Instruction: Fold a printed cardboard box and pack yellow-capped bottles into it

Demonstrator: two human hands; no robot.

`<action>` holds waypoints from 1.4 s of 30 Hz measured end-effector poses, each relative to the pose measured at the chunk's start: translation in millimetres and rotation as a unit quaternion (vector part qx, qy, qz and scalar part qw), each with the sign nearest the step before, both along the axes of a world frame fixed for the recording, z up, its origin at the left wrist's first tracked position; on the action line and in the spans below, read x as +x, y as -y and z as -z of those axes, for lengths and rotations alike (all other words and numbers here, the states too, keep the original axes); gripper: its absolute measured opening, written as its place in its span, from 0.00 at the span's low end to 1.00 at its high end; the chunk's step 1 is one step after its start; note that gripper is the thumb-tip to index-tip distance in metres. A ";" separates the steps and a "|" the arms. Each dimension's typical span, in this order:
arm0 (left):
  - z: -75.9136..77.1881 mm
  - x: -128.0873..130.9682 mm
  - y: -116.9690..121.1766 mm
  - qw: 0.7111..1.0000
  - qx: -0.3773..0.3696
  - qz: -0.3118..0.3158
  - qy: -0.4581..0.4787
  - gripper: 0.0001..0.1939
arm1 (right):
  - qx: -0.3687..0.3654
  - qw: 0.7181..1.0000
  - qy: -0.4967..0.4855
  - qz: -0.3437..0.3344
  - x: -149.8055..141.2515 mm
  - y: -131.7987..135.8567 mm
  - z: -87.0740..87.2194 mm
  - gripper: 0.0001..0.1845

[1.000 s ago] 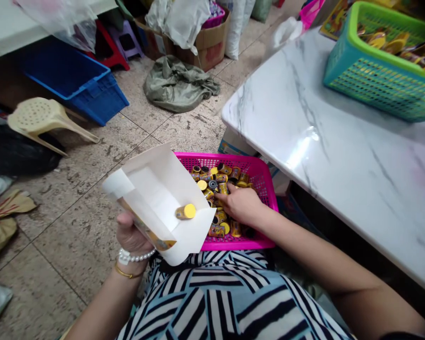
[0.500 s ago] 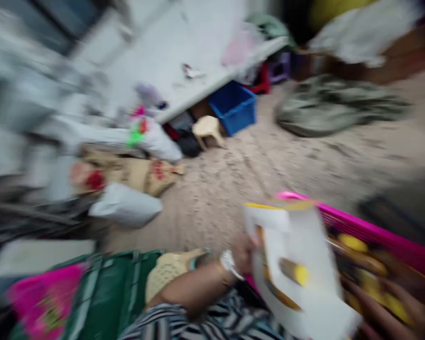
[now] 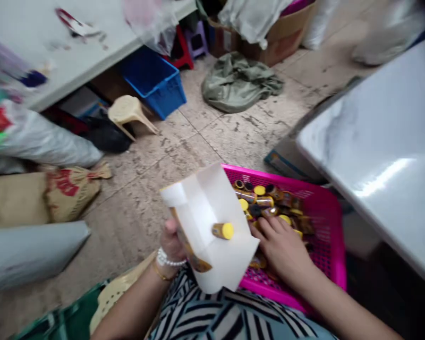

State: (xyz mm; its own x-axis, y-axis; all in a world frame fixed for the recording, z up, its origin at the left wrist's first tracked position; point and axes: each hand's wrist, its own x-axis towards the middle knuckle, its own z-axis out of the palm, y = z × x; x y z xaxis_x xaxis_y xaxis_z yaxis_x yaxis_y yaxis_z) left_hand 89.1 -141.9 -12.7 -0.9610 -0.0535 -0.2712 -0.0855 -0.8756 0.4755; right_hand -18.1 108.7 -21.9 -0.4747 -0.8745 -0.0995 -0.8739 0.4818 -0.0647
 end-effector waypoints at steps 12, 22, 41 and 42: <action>-13.0 1.9 -11.2 0.995 -0.063 -0.061 -0.045 0.27 | -0.180 0.981 -0.016 0.077 -18.9 -14.5 -60.4 0.11; -22.1 -5.8 -22.1 0.996 -0.079 -0.014 -0.042 0.31 | -0.370 0.925 0.058 0.059 -13.4 18.5 -67.8 0.18; 0.2 -3.3 -8.4 0.998 -0.012 -0.037 -0.055 0.31 | -0.192 0.981 -0.012 -0.038 -30.3 26.1 20.3 0.16; 0.6 -3.4 -8.2 0.997 -0.007 -0.047 -0.058 0.32 | -0.202 0.979 0.017 -0.016 -29.7 25.3 22.1 0.17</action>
State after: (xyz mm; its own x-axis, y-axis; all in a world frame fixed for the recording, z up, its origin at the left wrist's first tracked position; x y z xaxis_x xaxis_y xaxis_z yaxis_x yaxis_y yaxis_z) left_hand 85.7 -133.7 -13.3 -0.9763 -0.1485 -0.1572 0.0537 -0.8707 0.4889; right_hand -47.8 83.3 -43.9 -0.4481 -0.8607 0.2417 -0.8825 0.3828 -0.2730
